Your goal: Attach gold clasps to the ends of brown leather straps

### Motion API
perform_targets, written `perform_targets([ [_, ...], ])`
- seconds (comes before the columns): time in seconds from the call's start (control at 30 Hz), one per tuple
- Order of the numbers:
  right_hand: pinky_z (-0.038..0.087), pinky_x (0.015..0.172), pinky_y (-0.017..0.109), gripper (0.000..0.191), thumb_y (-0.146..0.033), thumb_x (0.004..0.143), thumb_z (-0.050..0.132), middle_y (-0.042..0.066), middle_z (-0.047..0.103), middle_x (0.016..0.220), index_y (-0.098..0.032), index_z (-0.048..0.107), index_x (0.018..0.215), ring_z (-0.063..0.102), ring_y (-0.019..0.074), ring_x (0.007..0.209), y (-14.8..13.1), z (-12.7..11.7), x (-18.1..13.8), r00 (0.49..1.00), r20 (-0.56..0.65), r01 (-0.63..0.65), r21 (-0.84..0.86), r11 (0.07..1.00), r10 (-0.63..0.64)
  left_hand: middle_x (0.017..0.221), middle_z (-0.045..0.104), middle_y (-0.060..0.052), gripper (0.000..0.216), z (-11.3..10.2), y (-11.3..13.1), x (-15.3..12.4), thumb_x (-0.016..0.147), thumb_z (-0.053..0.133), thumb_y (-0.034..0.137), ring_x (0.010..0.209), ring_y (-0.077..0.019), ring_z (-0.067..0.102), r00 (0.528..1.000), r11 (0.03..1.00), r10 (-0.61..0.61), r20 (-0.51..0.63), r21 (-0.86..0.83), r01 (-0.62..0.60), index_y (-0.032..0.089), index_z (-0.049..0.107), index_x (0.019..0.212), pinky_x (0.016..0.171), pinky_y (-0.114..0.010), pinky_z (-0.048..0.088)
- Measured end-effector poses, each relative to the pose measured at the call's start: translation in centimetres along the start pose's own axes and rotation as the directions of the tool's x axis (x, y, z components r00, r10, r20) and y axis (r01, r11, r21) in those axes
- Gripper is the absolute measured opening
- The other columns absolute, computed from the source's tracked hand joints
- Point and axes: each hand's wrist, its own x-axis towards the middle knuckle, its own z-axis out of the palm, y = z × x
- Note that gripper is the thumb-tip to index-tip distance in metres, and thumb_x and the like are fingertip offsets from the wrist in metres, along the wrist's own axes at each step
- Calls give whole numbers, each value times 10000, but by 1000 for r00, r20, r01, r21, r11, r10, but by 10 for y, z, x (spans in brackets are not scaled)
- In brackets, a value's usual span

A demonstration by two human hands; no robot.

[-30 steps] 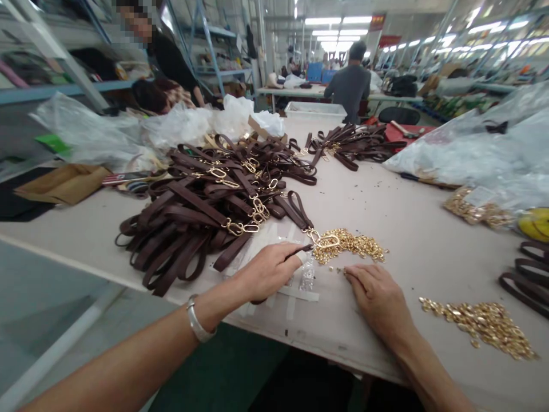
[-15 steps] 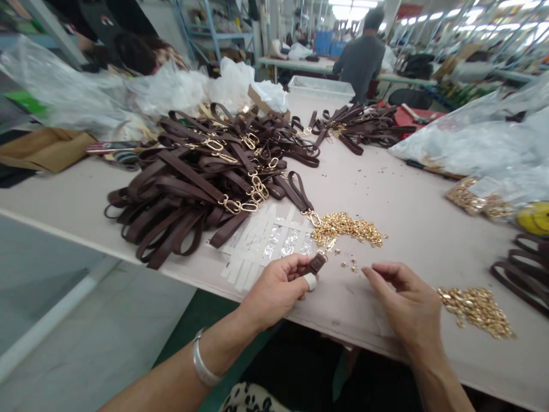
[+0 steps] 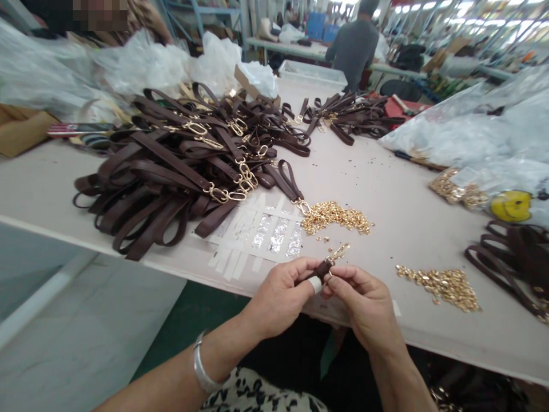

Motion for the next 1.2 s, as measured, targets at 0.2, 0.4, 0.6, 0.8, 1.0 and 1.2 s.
perform_targets([
  [0.2, 497, 638, 210, 222, -384, 699, 826, -16, 701, 648, -211, 759, 819, 620, 105, 620, -1, -4, -4, 994, -66, -88, -40, 995, 85, 1048, 731, -11, 343, 4, -3, -3, 896, 517, 121, 996, -163, 633, 999, 997, 48, 15, 57, -49, 225, 677, 1182, 912, -290, 454],
  [0.4, 519, 682, 242, 196, -372, 700, 812, 9, 748, 760, -215, 766, 807, 653, 137, 690, -5, -2, -8, 997, -36, -64, -50, 997, 62, 1068, 738, 1, 358, 5, -4, -7, 901, 514, 142, 978, -171, 646, 1000, 994, 23, 21, 104, -25, 248, 668, 1207, 886, -293, 480],
  [0.6, 507, 673, 243, 190, -339, 732, 784, -3, 716, 734, -186, 694, 801, 638, 127, 674, -7, 2, -12, 999, 2, -34, 10, 999, 34, 1161, 717, 36, 464, 5, -5, -11, 888, 469, 80, 1072, -167, 638, 993, 913, 120, -14, 394, -105, 308, 634, 1256, 971, -294, 463],
  [0.8, 496, 655, 247, 252, -311, 740, 775, -18, 681, 712, -195, 554, 769, 628, 129, 670, -5, 0, -13, 999, -4, -34, 66, 997, 34, 1132, 730, 22, 427, 5, -9, -13, 891, 477, 111, 1074, -207, 651, 988, 843, 154, 2, 521, -133, 296, 658, 1231, 945, -318, 503],
  [1.0, 450, 592, 228, 228, -305, 762, 742, -51, 616, 669, -206, 538, 787, 577, 114, 620, -12, -1, -17, 999, -39, 19, -115, 993, -24, 1061, 730, 10, 419, 13, -6, -12, 891, 475, 108, 1033, -203, 656, 993, 842, 120, 9, 530, -107, 293, 660, 1218, 925, -311, 501],
  [1.2, 486, 787, 334, 139, -341, 860, 611, 27, 689, 857, -216, 627, 918, 632, 192, 818, -25, -62, -6, 933, -101, 176, -710, 682, -345, 987, 656, -35, 423, 13, -15, -5, 955, 434, 264, 723, -143, 615, 992, 945, -123, -19, 303, 123, 262, 528, 1367, 662, -276, 538],
])
